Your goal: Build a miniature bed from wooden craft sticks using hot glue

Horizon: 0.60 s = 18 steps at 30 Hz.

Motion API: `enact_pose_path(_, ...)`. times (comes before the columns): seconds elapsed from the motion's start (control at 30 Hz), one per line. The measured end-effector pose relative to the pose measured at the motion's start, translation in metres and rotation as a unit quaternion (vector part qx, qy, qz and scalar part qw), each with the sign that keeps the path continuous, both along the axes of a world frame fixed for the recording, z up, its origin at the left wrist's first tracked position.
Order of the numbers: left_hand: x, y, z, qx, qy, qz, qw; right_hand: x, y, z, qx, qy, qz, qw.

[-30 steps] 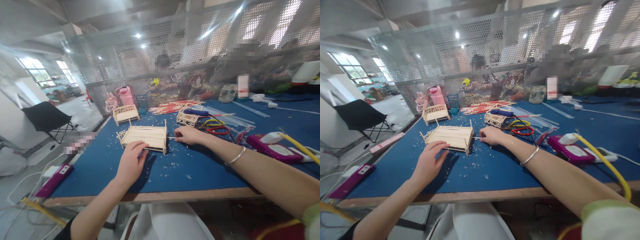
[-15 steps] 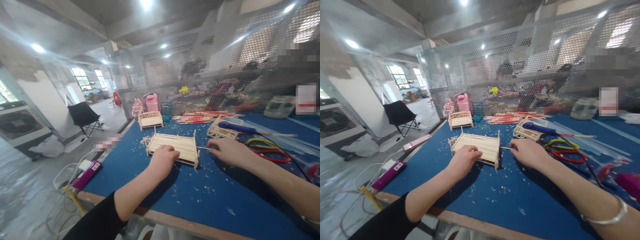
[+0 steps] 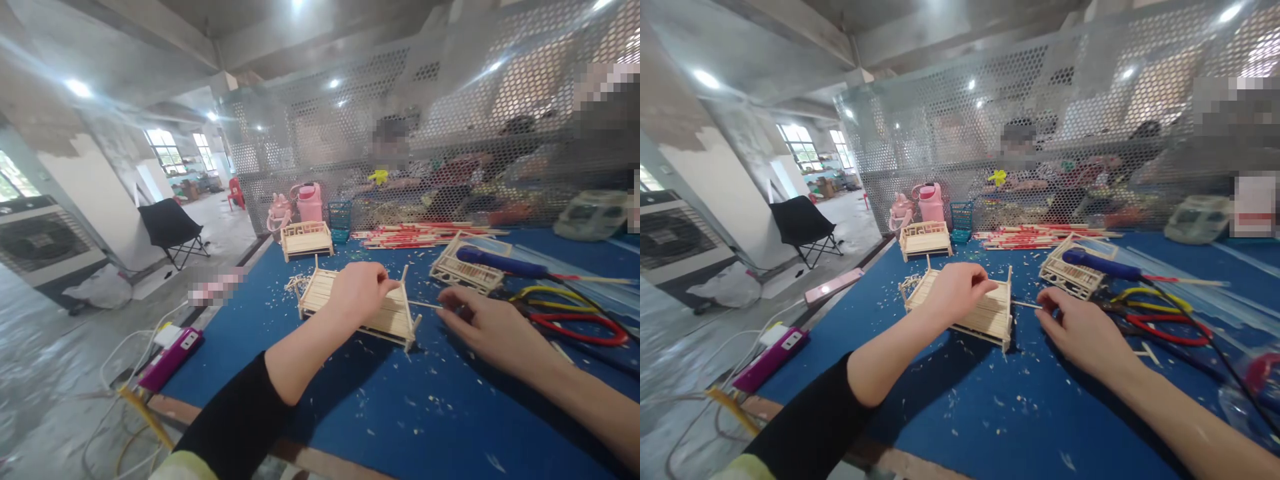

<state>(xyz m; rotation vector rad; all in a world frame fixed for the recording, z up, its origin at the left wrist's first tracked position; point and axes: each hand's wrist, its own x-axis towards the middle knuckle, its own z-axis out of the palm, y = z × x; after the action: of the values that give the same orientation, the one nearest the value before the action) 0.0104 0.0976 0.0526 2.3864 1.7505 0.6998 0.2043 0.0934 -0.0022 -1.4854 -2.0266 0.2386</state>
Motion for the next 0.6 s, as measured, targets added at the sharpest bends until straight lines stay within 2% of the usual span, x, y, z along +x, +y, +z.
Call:
enact_pose_path(0.2, -0.004, 0.000, -0.032, 0.074, -0.065, -0.020, 0.995, -0.004, -0.005, -0.004, 0.074, 0.044, 0.034, 0.996)
enact_pose_path(0.3, -0.009, -0.003, -0.041, 0.096, -0.096, -0.025, 0.990, -0.003, -0.005, -0.006, 0.139, 0.063, 0.045, 0.987)
enact_pose_path(0.43, -0.008, 0.000, -0.040, 0.133, -0.166, -0.004, 0.977, 0.001, -0.003, -0.006, 0.229, 0.075, 0.073, 0.968)
enact_pose_path(0.6, 0.005, 0.015, -0.018, 0.120, -0.279, 0.004, 0.953, 0.003, -0.006, -0.002, 0.337, 0.073, 0.152, 0.926)
